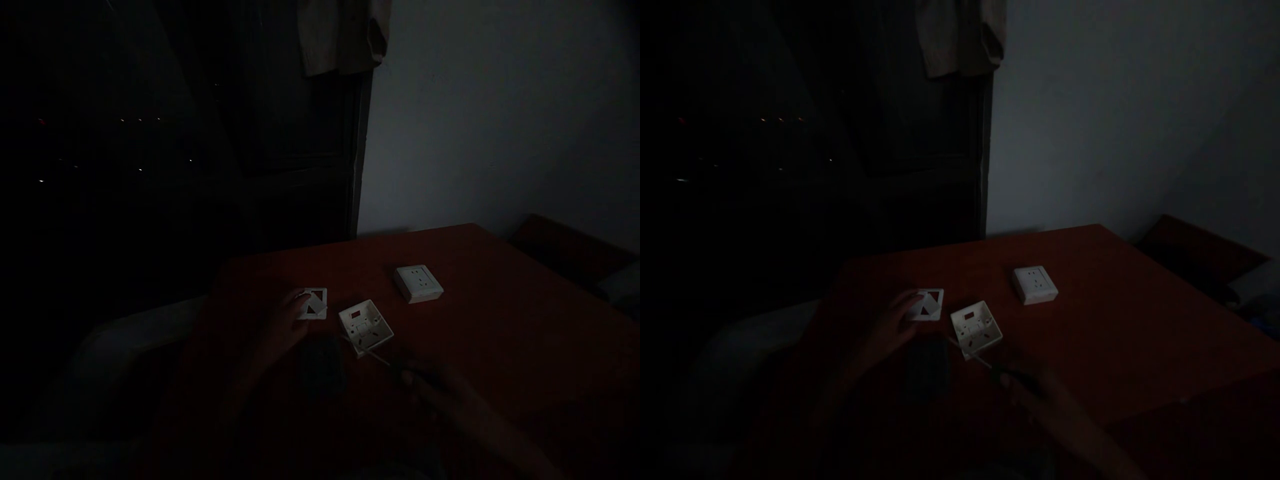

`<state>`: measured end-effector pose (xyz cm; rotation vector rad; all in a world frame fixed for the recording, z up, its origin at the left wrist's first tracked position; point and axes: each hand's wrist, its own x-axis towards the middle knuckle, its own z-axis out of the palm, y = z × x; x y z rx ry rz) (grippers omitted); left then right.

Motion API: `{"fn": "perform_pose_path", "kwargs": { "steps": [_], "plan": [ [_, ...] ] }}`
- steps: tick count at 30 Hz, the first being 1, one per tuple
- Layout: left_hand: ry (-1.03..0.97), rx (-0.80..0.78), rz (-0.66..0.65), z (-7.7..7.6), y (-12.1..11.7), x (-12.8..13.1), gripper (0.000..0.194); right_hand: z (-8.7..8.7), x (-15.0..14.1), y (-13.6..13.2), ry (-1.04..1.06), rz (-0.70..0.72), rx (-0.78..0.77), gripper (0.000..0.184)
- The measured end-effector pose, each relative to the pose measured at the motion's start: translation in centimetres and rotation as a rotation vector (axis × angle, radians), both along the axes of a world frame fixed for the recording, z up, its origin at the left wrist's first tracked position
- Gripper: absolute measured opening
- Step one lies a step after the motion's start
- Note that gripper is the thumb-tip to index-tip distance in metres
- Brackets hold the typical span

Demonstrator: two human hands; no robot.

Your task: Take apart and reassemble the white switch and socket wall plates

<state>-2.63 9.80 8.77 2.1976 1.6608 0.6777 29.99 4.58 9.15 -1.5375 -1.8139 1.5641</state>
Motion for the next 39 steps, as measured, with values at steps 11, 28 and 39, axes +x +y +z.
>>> {"fn": "perform_pose_path", "kwargs": {
  "steps": [11, 28, 39],
  "plan": [
    [-0.05, -0.248, -0.062, -1.4, -7.1, 2.3, 0.091, -1.6, -0.7, 5.0, 0.01, -0.256, 0.192, 0.045],
    [-0.056, -0.017, 0.106, -1.2, -7.0, 2.2, 0.075, -2.7, -3.1, 4.8, 0.014, -0.123, 0.275, 0.047],
    [-0.06, -0.095, -0.016, 0.6, -4.1, 6.9, 0.075, -3.0, -3.8, 3.4, 0.254, -0.182, 0.197, 0.04]
  ]
}}
